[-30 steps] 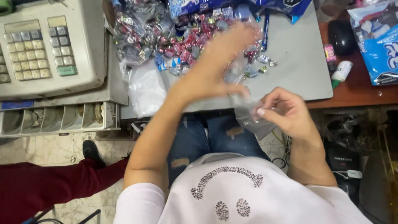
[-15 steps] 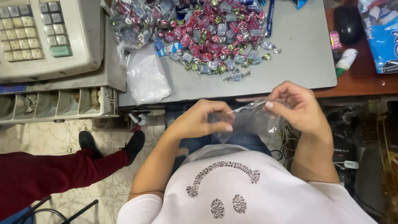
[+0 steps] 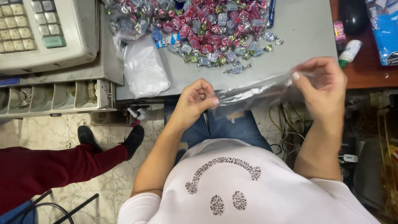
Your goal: Bagging small wrapped candies into clear plastic bags at a checkout counter
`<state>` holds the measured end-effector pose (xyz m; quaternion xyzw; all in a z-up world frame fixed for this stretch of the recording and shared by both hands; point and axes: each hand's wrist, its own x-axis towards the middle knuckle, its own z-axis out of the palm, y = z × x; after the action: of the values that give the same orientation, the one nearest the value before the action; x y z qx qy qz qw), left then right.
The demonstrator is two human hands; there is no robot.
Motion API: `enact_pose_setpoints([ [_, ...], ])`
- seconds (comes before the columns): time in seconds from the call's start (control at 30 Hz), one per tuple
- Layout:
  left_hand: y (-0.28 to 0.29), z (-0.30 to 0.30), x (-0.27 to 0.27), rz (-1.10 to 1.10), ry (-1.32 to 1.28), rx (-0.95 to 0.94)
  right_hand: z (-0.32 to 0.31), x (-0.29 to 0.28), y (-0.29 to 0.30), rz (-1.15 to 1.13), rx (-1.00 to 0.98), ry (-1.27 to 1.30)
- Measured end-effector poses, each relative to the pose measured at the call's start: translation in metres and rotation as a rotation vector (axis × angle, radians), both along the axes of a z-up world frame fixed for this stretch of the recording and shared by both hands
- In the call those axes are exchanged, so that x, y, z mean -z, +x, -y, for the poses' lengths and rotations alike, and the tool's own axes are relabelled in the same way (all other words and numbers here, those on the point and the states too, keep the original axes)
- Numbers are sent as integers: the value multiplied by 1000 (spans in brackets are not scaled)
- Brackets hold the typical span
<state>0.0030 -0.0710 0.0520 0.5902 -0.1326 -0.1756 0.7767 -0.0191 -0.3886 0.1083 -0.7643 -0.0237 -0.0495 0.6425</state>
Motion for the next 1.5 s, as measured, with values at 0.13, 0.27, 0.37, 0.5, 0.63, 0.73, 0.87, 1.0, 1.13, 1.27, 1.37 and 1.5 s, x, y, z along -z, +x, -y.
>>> enact_pose_setpoints([
  [0.13,-5,14,3,-34,-55,-101,-32,3,-12,429,212,-471],
  [0.27,-11,38,28,25,11,-121,-87,1,-18,177,-352,-169],
  [0.37,-12,33,19,39,16,-88,-83,15,-9,179,-370,-185],
  [0.5,-16,23,4,63,98,-64,-76,20,-6,243,-346,-324],
  [0.63,-17,32,5,83,127,-85,-80,12,-7,147,-471,-156],
  [0.73,-17,35,7,71,134,-59,-79,17,-10,219,-404,-198],
  [0.87,-17,32,-2,211,333,0,-59,29,-8,380,-244,-468],
  [1.0,-14,32,-24,560,619,-5,-42,30,0,509,-85,-636],
  [1.13,-19,38,-50,694,683,15,-39,18,-4,411,-139,-480],
  [1.27,-16,37,-83,749,671,58,-36,-2,-6,332,-299,-313],
  [1.37,-1,17,-85,681,499,-14,-17,0,1,308,-252,-294],
  [1.5,25,-6,-136,777,528,-204,18,6,16,342,-68,-545],
])
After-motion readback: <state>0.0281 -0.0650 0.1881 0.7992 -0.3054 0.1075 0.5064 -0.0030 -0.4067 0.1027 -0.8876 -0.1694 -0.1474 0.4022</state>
